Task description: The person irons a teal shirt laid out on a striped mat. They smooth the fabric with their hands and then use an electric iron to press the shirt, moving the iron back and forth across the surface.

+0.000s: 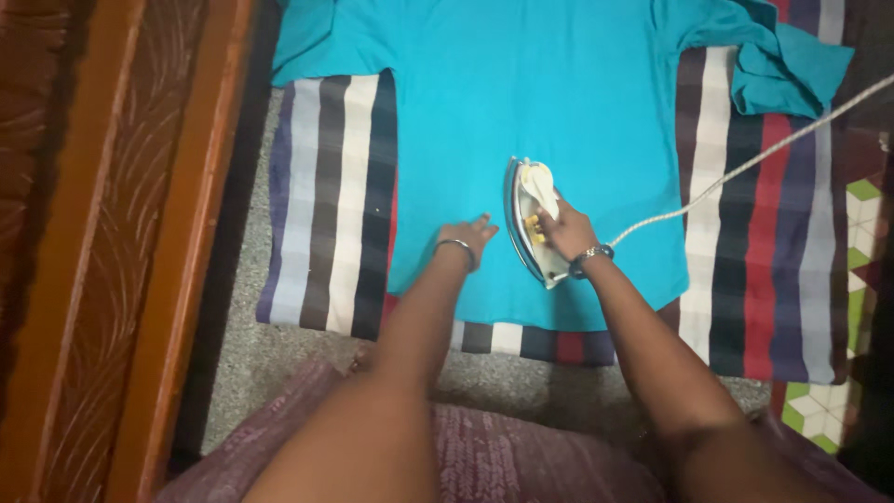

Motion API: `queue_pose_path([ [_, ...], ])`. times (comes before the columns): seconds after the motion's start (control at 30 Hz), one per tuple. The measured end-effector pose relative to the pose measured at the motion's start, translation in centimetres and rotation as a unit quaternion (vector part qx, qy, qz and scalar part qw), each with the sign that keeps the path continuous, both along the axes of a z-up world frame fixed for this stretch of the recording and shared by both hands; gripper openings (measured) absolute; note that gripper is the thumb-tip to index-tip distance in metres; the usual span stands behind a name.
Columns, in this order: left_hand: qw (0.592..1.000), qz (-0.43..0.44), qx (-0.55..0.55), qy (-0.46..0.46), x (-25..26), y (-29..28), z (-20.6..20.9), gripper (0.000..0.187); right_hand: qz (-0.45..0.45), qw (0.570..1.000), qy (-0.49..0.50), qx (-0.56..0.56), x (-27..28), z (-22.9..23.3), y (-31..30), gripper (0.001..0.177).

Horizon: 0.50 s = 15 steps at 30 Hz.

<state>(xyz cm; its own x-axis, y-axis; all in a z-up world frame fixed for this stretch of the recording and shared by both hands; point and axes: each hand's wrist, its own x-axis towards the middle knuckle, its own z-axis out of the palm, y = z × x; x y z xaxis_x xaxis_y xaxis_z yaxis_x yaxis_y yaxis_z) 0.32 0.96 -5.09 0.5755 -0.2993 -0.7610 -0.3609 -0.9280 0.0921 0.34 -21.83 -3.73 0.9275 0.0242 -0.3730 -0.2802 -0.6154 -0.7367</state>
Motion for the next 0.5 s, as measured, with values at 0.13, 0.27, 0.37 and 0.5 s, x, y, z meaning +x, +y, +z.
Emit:
queue_pose_path([
  [0.13, 0.988, -0.029, 0.098, 0.117, -3.9, -2.9, 0.2, 0.128, -0.027, 0.998, 0.038, 0.046, -0.5, 1.0, 0.5, 0.051],
  [0.27, 0.984, -0.021, 0.133, 0.117, -4.1, -3.3, -2.9, 0.133, -0.014, 0.988, -0.149, -0.033, -1.1, -0.7, 0.1, 0.050],
  [0.37, 0.982, -0.023, 0.132, 0.134, -3.9, -3.1, -3.6, 0.136, -0.067, 0.982, -0.163, -0.062, -1.1, -3.1, -1.7, 0.045],
  [0.5, 0.976, -0.046, 0.143, 0.156, -3.4, -3.0, -1.8, 0.149, -0.145, 0.965, -0.167, -0.139, -0.1, -6.3, -6.7, 0.034],
])
